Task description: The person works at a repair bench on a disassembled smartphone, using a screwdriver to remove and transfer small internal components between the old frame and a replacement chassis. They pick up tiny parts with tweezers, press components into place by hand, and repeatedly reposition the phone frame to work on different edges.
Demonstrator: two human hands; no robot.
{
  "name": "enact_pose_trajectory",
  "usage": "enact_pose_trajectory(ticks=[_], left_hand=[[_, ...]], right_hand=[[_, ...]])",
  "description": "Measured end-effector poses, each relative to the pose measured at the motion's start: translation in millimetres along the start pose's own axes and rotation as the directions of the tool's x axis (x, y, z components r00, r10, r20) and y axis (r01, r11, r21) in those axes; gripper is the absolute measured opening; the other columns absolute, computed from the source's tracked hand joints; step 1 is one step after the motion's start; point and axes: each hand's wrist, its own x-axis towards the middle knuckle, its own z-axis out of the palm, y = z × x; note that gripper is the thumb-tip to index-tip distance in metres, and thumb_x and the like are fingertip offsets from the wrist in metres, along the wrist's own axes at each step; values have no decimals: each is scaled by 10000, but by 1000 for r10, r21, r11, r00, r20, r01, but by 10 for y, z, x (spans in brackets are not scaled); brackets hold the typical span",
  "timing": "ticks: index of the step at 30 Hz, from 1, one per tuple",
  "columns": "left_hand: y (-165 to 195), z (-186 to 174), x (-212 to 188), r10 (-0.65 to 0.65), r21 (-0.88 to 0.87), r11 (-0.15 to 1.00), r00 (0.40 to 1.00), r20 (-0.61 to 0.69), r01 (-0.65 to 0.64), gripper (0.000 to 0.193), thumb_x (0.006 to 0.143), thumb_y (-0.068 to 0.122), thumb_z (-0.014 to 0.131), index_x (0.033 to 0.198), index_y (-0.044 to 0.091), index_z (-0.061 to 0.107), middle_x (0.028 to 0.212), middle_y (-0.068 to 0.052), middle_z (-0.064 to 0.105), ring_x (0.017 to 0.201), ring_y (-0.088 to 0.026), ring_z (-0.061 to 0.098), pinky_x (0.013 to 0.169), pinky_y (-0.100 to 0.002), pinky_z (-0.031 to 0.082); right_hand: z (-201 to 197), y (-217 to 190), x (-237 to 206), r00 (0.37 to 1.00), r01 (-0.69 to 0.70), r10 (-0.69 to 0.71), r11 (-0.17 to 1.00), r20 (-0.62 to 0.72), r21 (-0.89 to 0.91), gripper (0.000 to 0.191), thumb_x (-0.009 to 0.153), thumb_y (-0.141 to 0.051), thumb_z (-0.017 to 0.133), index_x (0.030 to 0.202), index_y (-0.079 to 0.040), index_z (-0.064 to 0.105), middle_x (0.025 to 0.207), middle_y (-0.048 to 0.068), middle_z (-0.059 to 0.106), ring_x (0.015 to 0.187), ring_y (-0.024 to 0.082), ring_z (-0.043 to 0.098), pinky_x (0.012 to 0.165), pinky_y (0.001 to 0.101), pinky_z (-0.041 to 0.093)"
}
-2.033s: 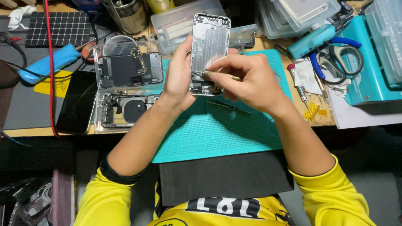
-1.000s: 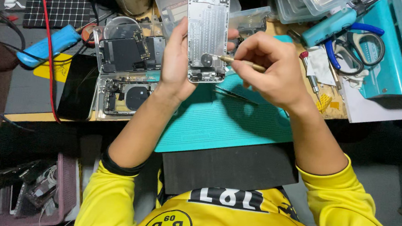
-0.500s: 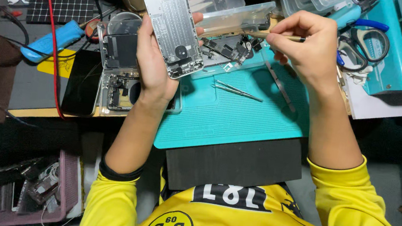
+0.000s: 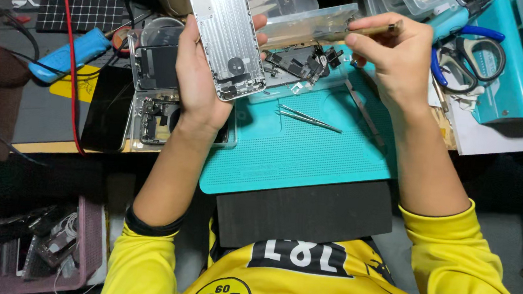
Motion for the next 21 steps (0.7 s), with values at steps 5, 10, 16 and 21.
enact_pose_trajectory(ticks=[5,10,16,21], left_hand=[[-6,5,9,-7,-3,1000,1000,-3,7,654,1115,458,262,1481,-40,476,1352,-292,647,1112,-346,688,934,-459,589],[15,-15,9,-21,-4,1000,1000,-19,21,664,1110,471,260,1478,-34,484,1345,-293,653,1110,-333,690,944,-450,592],[12,-71,22,-6,15,1000,1000,-12,6,648,1113,468,270,1474,-24,488,1331,-289,657,1102,-325,693,934,-451,594],[-4,-111,29,-36,-21,999,999,-24,35,642,1107,468,268,1469,-13,489,1321,-282,663,1102,-322,696,936,-447,596]], right_hand=[[286,124,33,990,93,-65,969,126,-229,112,1037,-62,740,1097,10,677,959,34,711,834,91,662,740,241,550],[560,199,110,975,186,-108,873,192,-450,153,1084,-123,622,1099,28,602,873,98,716,767,170,696,685,316,546],[756,247,197,962,185,-63,863,264,-470,180,1115,-141,542,1183,20,499,875,155,721,778,281,747,693,381,565],[821,289,175,930,332,-189,802,316,-497,211,1120,-138,552,1242,17,476,929,234,688,849,435,667,705,465,513]])
